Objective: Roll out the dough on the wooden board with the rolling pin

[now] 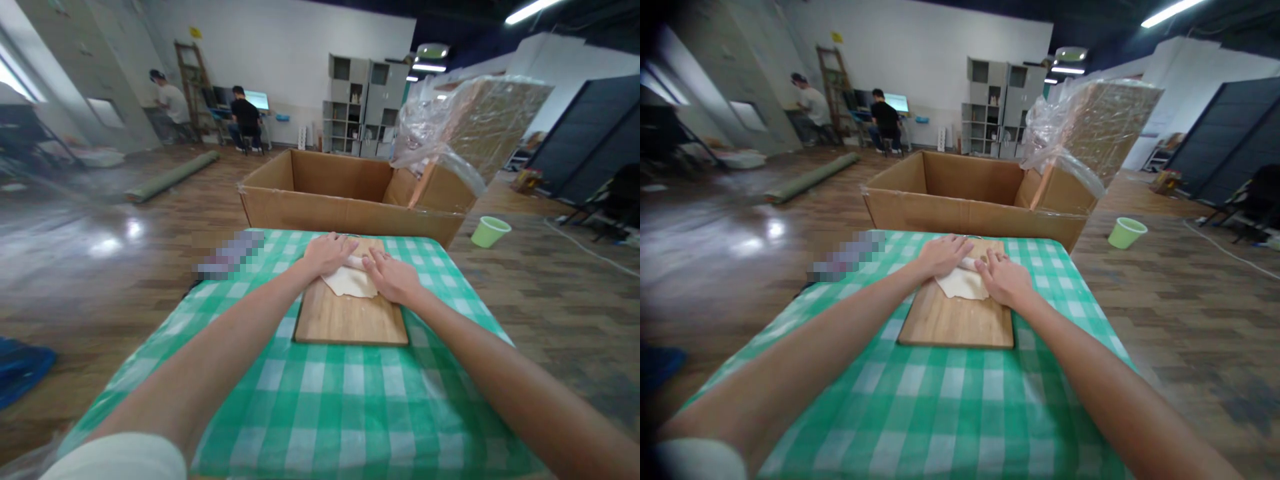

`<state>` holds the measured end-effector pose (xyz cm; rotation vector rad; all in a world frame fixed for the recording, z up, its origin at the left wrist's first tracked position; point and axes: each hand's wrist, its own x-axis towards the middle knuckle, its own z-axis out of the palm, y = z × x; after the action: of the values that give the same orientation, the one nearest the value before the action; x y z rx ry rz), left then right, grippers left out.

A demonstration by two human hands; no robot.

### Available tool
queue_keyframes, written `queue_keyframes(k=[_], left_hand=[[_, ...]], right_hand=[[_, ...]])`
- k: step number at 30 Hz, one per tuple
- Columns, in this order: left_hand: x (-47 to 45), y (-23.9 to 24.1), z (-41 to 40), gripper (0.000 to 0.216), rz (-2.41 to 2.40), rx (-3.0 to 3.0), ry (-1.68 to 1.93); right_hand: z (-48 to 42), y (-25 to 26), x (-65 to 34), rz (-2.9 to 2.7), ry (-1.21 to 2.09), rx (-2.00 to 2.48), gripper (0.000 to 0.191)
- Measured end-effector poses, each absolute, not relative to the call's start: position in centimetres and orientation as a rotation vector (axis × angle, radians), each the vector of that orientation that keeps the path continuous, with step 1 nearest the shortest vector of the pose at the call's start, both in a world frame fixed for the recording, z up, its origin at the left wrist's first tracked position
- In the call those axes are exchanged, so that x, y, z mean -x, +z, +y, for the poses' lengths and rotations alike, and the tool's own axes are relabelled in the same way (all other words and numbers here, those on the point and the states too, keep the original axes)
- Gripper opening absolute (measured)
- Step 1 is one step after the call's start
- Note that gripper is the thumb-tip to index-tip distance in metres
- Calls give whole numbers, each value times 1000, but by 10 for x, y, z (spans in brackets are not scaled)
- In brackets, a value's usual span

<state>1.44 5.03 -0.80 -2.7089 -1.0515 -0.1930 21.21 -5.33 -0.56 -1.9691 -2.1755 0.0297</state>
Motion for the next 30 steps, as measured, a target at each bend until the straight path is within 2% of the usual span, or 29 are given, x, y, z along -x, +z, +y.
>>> queue_keyframes(k=[14,21,30], left_hand=[[-23,-10,74,50,-1121,2733,-101],[-31,-6,76,49,-1313,2728,-59],[-31,-8,89,54,-1252,2702,21]], right_hand=[[11,-13,-247,-2333,182,1865,80],[41,-23,-260,-2637,-15,1703,64],[55,-21,-262,-2690,-77,1710,61]])
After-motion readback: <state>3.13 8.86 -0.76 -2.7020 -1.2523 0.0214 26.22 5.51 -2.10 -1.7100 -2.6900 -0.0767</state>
